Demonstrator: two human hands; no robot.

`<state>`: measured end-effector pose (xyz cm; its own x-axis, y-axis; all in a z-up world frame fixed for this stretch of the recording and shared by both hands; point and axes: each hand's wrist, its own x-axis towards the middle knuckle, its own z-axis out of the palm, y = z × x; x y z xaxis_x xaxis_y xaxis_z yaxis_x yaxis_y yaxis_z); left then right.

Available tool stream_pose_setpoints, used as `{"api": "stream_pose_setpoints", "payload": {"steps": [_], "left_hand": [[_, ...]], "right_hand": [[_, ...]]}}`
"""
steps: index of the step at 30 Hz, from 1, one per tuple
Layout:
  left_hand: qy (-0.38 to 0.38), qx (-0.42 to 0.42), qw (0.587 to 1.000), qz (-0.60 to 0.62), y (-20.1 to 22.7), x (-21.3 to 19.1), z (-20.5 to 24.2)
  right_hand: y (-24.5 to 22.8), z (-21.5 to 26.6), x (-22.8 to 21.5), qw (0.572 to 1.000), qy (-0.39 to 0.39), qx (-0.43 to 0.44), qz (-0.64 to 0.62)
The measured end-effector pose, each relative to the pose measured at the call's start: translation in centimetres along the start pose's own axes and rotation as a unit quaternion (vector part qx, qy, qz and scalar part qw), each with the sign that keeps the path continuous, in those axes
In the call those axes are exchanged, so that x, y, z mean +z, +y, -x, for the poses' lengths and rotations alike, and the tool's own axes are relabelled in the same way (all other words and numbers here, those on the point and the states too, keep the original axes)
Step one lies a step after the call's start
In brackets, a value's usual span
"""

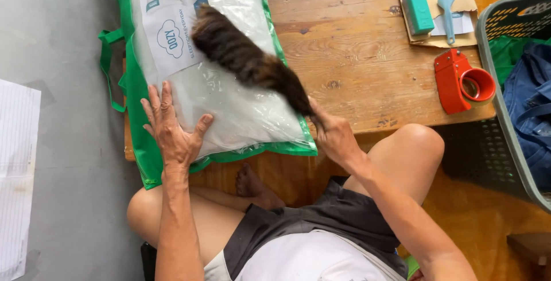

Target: The person scrubs the handles and seams of a green tote bag with a small brush, then uses a feather duster to wipe the bag's surface. The bag contains a packaged pillow and remains on the table during the task.

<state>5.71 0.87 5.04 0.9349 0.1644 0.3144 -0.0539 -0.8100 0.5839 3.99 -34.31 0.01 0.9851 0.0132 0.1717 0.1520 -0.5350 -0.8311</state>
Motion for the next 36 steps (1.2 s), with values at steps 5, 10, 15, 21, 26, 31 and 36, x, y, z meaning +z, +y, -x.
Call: {"api": "stream_pose_setpoints", "payload": {"steps": [5, 10, 15, 21, 26, 31, 36], "left_hand": [[-0.027, -0.015, 0.999, 0.039, -2.4, -0.6, -0.9], [-0.037, -0.01, 0.997, 0.071, -2.9, -0.9, -1.2], [-0.036, -0.007, 0.997, 0.069, -4.7, 0.0, -1.1], [0.014, 0.075, 0.994, 0.073, -5.1, 0.6, -0.3], [-0.005, 0.037, 0.997, 0.074, -4.8, 0.7, 0.0], [-0.001, 0.039, 0.996, 0.079, -4.7, 0.5, -0.1], [-0.009, 0.038, 0.997, 0.069, -4.2, 1.0, -0.3]], "right_hand": [[1.3, -5.3, 0.8, 0.996, 0.048, -0.064, -0.027], [2.6, -10.4, 2.5, 0.941, 0.027, -0.301, 0.154], [1.3, -18.1, 3.6, 0.984, 0.048, -0.169, 0.027], [2.1, -22.6, 3.0, 0.963, 0.039, -0.219, 0.149], [-3.8, -23.5, 2.3, 0.961, 0.177, -0.202, -0.064], [0.9, -26.5, 4.5, 0.971, 0.084, -0.183, 0.127], [-2.0, -24.8, 2.0, 0.987, 0.084, -0.101, 0.089]]}}
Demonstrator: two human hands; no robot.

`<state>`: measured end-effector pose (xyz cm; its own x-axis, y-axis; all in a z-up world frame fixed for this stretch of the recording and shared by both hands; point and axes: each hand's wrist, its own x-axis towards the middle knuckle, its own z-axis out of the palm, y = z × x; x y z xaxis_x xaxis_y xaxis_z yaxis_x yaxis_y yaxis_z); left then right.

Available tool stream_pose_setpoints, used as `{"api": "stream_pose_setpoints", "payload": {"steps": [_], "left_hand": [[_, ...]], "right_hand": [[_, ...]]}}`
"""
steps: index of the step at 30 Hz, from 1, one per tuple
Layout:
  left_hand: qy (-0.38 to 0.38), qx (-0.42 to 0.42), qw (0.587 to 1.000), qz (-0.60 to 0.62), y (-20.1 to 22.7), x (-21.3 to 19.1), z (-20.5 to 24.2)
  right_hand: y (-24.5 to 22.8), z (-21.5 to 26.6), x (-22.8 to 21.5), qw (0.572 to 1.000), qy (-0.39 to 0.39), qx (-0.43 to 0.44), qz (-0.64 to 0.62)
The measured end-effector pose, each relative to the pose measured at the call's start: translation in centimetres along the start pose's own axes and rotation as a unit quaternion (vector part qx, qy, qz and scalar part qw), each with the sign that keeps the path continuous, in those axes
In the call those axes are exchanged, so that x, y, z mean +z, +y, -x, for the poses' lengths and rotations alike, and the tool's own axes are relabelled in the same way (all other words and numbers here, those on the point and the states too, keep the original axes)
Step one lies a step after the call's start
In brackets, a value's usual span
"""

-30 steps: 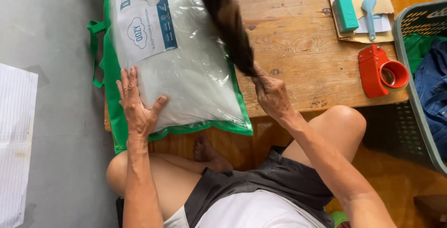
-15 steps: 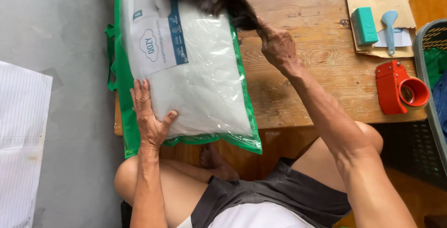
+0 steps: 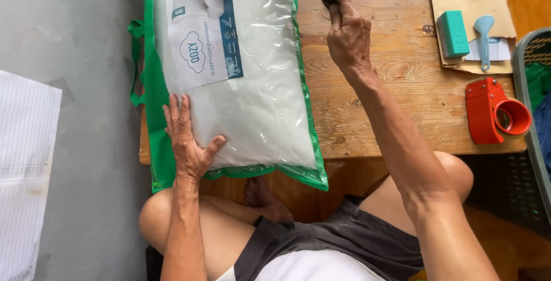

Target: The person scrubs the handles and seams of a green tote bag with a small brush, then uses a feather duster to wipe the bag's surface. The bag contains a packaged pillow and remains on the table during the task.

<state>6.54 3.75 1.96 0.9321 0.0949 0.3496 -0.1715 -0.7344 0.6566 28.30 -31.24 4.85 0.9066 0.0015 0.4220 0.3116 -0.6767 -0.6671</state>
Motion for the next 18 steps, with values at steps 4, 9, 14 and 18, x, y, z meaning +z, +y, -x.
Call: {"api": "stream_pose_setpoints", "payload": {"steps": [4, 9, 14, 18], "left_hand": [[-0.001, 0.008, 1.0, -0.004, -0.5, -0.3, 0.2], [-0.004, -0.016, 1.0, 0.006, -3.9, 0.6, 1.4], [0.019, 0.011, 1.0, -0.005, -4.4, 1.0, 0.6], [-0.01, -0.017, 1.0, 0.02, -0.7, -0.6, -0.1]], "right_hand": [[-4.4, 2.1, -5.6, 0.951, -0.248, -0.175, 0.057], [-11.4, 8.8, -12.1, 0.867, -0.398, -0.284, 0.1], [-0.9, 7.4, -9.0, 0.916, -0.256, -0.302, 0.067], [1.5, 6.6, -6.2, 0.99, -0.106, -0.083, 0.034]]}}
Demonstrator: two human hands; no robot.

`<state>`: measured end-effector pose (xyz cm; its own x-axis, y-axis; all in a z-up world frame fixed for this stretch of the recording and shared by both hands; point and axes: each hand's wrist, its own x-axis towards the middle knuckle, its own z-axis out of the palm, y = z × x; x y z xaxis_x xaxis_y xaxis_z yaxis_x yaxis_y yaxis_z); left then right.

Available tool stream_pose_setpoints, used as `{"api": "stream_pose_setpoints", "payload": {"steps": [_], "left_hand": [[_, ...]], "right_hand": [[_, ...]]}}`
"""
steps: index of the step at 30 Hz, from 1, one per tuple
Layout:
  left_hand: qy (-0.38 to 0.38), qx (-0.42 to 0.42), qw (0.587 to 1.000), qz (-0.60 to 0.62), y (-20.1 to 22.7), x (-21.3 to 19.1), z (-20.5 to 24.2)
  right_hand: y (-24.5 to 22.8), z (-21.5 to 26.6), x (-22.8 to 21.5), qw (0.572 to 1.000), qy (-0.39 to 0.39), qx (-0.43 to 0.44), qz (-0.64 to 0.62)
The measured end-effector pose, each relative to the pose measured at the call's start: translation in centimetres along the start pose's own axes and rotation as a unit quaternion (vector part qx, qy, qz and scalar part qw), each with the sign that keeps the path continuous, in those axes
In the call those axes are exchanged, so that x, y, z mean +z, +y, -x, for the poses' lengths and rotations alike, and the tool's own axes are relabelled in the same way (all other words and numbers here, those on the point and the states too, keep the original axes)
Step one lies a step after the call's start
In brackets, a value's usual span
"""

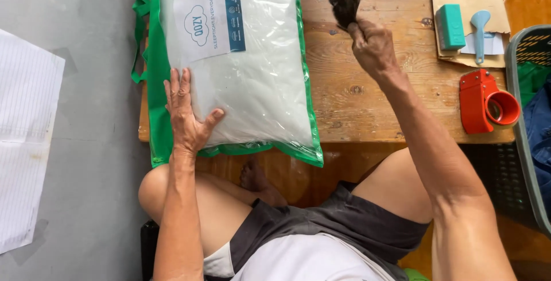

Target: The person scrubs the handles and seams of a green tote bag with a small brush, then uses a feather duster to wipe the bag's surface. The bag contains a packaged pillow and remains on the table during the task.

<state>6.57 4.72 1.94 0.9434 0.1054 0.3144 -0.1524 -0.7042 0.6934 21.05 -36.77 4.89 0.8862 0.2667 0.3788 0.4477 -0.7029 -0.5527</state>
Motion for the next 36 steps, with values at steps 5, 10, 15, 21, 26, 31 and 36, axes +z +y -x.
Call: {"api": "stream_pose_setpoints", "payload": {"steps": [5, 10, 15, 21, 26, 31, 36], "left_hand": [[0.003, -0.005, 1.0, 0.008, -0.5, 0.2, -0.5], [0.0, -0.029, 0.999, -0.016, 0.1, -0.2, 0.4], [0.096, -0.031, 0.995, -0.011, -3.3, -2.2, 0.4], [0.047, -0.371, 0.927, 0.014, -14.0, -5.9, 2.5], [0.143, -0.318, 0.903, 0.249, -6.9, -7.2, 1.2], [0.251, -0.08, 0.964, 0.035, 2.4, -14.8, -0.3], [0.19, 0.168, 0.967, 0.023, 19.0, -12.9, -3.2]], "right_hand": [[-4.3, 7.1, -1.0, 0.986, -0.117, -0.117, -0.023], [-9.0, 14.4, -7.8, 0.936, -0.224, -0.262, 0.068], [-8.4, 20.0, -6.4, 0.974, -0.167, -0.125, -0.082], [-8.2, 19.5, 1.8, 0.954, 0.058, 0.114, -0.27], [-14.1, 14.1, 5.9, 0.917, 0.111, 0.235, -0.303], [-16.1, 13.2, 7.2, 0.839, -0.075, 0.356, -0.404], [-15.7, 15.0, 7.6, 0.779, -0.043, 0.363, -0.509]]}}
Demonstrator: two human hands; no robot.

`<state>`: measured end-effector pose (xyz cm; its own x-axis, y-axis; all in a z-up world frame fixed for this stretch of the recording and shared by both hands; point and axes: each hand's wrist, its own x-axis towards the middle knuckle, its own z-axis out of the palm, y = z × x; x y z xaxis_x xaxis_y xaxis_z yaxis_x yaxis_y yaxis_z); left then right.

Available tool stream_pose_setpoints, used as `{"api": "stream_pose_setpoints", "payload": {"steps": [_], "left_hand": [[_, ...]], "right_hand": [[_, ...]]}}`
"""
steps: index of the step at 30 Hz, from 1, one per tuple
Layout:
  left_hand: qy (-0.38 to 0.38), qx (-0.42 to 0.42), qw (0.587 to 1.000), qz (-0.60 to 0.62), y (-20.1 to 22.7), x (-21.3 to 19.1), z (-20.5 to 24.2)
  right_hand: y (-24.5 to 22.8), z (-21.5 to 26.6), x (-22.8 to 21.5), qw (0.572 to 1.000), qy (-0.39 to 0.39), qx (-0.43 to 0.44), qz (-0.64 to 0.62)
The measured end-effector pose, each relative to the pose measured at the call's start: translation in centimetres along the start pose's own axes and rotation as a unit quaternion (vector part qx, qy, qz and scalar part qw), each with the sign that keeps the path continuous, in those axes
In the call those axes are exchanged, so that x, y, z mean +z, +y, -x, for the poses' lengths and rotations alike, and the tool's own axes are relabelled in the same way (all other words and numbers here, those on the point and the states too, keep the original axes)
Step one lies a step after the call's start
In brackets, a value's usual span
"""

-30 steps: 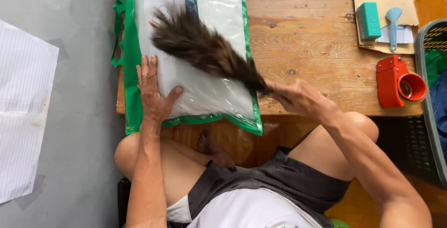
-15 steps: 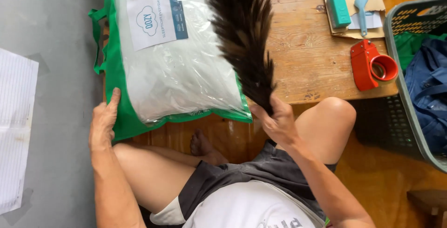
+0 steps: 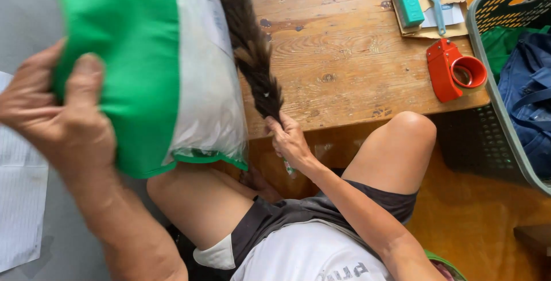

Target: The person scrubs the handles and seams of a green tote bag with a small brush, then uses a feather duster to wipe the bag's surface. The bag contains a packaged pillow and remains on the table during the task.

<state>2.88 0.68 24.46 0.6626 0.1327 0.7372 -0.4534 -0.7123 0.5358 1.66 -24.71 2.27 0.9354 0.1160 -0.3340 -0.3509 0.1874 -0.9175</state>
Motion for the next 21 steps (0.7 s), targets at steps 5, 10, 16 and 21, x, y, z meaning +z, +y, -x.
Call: {"api": "stream_pose_setpoints", "payload": {"steps": [5, 10, 16, 21], "left_hand": [[-0.173, 0.042, 0.977, 0.12, 9.0, 11.6, 0.4], [-0.26, -0.008, 0.953, 0.153, 11.4, 26.3, 8.8], [-0.166, 0.033, 0.964, 0.204, 9.8, 21.8, 6.9], [-0.231, -0.255, 0.938, -0.027, -2.2, 15.1, 5.9]], "right_hand": [[-2.1, 5.0, -4.9, 0.988, 0.079, -0.12, -0.051], [-8.2, 8.6, -8.2, 0.92, 0.257, -0.283, -0.083], [-3.6, 4.3, -17.1, 0.885, 0.301, -0.318, 0.156], [-8.3, 2.8, -13.5, 0.913, 0.293, -0.234, 0.163]]}}
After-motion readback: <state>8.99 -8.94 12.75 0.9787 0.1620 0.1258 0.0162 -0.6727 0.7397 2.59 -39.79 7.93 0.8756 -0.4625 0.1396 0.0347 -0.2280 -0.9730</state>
